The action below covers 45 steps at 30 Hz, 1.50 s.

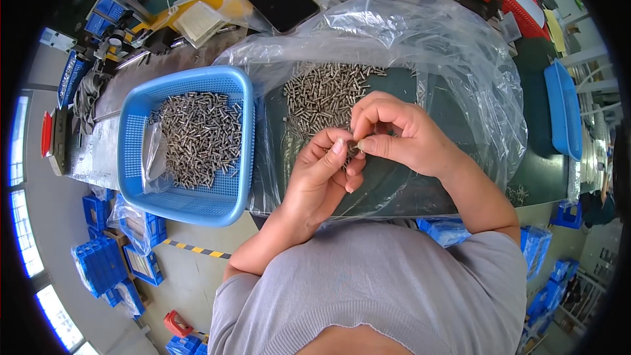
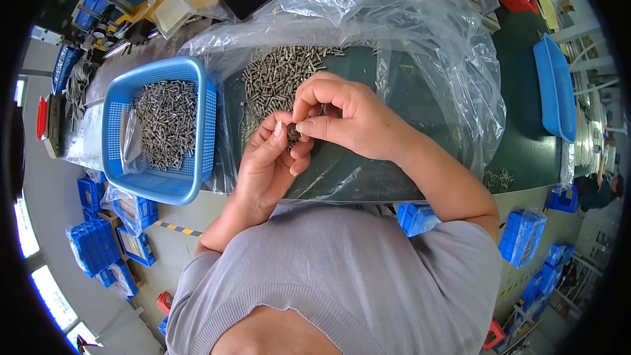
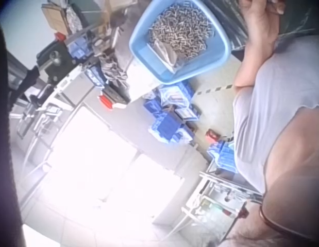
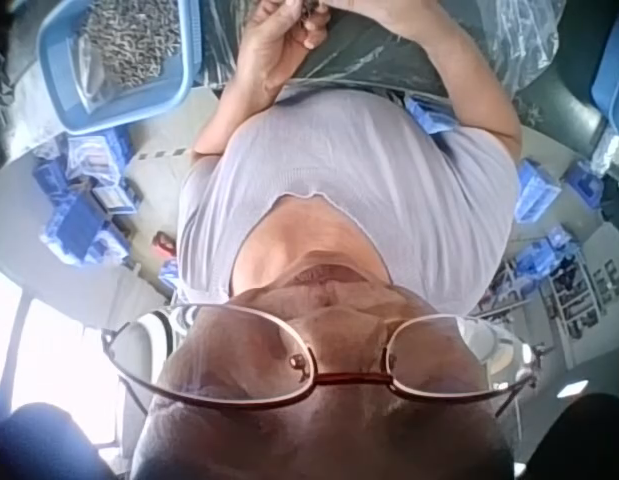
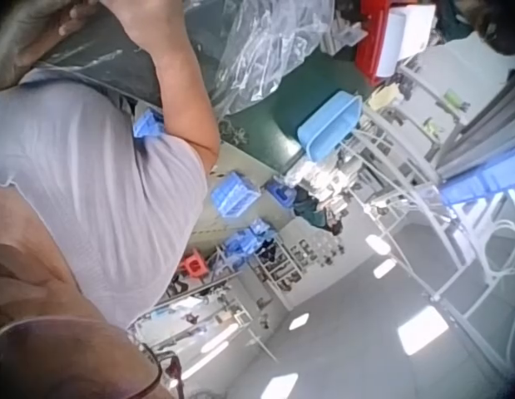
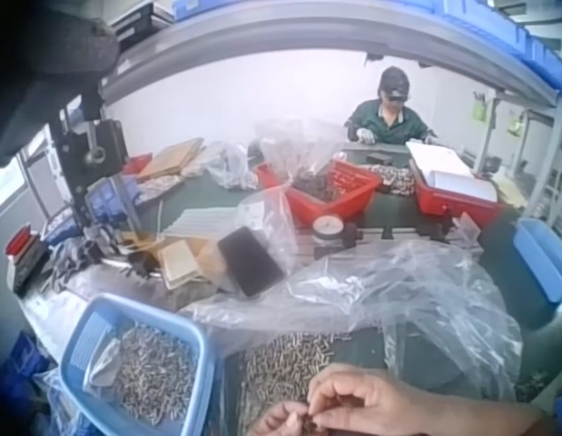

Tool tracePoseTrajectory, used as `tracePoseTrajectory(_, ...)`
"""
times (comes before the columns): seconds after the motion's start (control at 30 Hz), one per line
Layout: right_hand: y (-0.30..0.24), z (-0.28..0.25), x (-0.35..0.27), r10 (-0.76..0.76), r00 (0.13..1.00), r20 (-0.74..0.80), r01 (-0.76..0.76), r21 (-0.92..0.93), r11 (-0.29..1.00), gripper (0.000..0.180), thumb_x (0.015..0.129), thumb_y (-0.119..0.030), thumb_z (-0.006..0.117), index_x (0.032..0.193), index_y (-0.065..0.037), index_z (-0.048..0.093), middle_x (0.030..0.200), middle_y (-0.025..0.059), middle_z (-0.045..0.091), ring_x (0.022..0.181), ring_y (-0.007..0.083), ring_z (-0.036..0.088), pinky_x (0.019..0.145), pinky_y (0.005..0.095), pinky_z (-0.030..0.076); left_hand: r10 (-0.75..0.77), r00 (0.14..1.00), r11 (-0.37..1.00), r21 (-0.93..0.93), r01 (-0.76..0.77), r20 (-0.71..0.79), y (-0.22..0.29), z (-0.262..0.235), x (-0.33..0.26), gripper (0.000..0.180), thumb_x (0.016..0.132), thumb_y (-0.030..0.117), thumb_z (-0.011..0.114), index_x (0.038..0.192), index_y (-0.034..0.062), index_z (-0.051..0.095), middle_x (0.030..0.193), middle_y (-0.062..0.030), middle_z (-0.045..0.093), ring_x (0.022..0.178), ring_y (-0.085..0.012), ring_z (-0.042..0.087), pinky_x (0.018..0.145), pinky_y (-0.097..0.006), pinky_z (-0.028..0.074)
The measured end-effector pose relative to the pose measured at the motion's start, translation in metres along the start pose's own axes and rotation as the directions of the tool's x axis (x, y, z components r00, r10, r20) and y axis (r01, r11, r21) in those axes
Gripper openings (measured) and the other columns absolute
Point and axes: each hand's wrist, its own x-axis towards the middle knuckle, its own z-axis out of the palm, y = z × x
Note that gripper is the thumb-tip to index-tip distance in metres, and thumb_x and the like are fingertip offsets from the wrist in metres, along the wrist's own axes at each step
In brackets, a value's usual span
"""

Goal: The recorder is assembling small metal pins into a circular hardware component at a manufacturing workbench.

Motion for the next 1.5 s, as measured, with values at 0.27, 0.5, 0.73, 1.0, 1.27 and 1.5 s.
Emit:
tracePoseTrajectory(0.27, -0.005, 0.004, -0.001, -0.118, 0.993, -0.030, 0.110, -0.202, 0.973, 0.007, 0.081, -0.002, 0.064, 0.085, -0.002, 0.058, 0.092, 0.0062, 0.055, 0.084, 0.0161, 0.055, 0.075, 0.0270, 0.044, 0.006, 1.000, 1.000, 0.019, -0.006, 0.001, -0.001, -0.002, 0.000, 0.015, 0.095, 0.021, 0.054, 0.103, 0.0081, 0.056, 0.086, -0.0037, 0.055, 0.071, -0.0110, 0.048, 0.056, -0.024, 0.038)
tracePoseTrajectory(0.5, -0.007, 0.007, -0.003, -0.247, 0.968, -0.046, 0.212, -0.376, 0.902, 0.007, 0.080, -0.001, 0.064, 0.085, -0.002, 0.059, 0.092, 0.0081, 0.056, 0.084, 0.0195, 0.057, 0.073, 0.0283, 0.046, 0.003, 1.000, 1.000, 0.023, -0.003, -0.011, 0.000, -0.002, 0.000, 0.014, 0.095, 0.021, 0.054, 0.102, 0.0090, 0.057, 0.086, -0.0024, 0.055, 0.070, -0.0108, 0.047, 0.055, -0.024, 0.037)
tracePoseTrajectory(0.73, -0.007, 0.007, -0.003, -0.328, 0.944, -0.032, 0.275, -0.473, 0.837, 0.008, 0.081, -0.003, 0.065, 0.086, -0.002, 0.060, 0.091, 0.0078, 0.056, 0.085, 0.0191, 0.057, 0.074, 0.0287, 0.046, 0.014, 1.000, 1.000, 0.012, -0.014, 0.005, -0.001, -0.002, 0.001, 0.013, 0.094, 0.021, 0.056, 0.101, 0.0096, 0.057, 0.085, -0.0013, 0.055, 0.070, -0.0110, 0.047, 0.055, -0.024, 0.037)
tracePoseTrajectory(1.0, -0.005, 0.006, -0.002, -0.166, 0.982, -0.086, 0.131, -0.319, 0.939, 0.008, 0.084, -0.006, 0.064, 0.084, -0.002, 0.058, 0.086, 0.0064, 0.056, 0.077, 0.0160, 0.056, 0.069, 0.0270, 0.044, 0.006, 1.000, 1.000, 0.019, -0.006, -0.006, 0.000, 0.001, 0.002, 0.014, 0.094, 0.021, 0.057, 0.099, 0.0090, 0.057, 0.084, -0.0030, 0.055, 0.069, -0.0103, 0.047, 0.055, -0.023, 0.037)
tracePoseTrajectory(1.27, -0.002, 0.006, 0.000, -0.226, 0.973, -0.055, 0.193, -0.351, 0.916, 0.010, 0.084, -0.009, 0.064, 0.082, -0.002, 0.057, 0.084, 0.0067, 0.055, 0.076, 0.0172, 0.054, 0.068, 0.0276, 0.044, 0.005, 1.000, 1.000, 0.015, -0.005, -0.001, 0.000, -0.002, 0.001, 0.015, 0.093, 0.021, 0.057, 0.100, 0.0086, 0.057, 0.086, -0.0048, 0.058, 0.067, -0.0097, 0.048, 0.055, -0.023, 0.038)
tracePoseTrajectory(1.5, -0.003, 0.006, -0.002, -0.190, 0.981, -0.044, 0.170, -0.286, 0.943, 0.011, 0.084, -0.010, 0.065, 0.083, -0.002, 0.057, 0.084, 0.0063, 0.054, 0.076, 0.0167, 0.054, 0.068, 0.0275, 0.044, 0.003, 1.000, 1.000, 0.028, -0.003, -0.002, 0.000, -0.004, 0.001, 0.015, 0.093, 0.022, 0.057, 0.100, 0.0079, 0.057, 0.086, -0.0051, 0.058, 0.067, -0.0095, 0.047, 0.055, -0.023, 0.037)
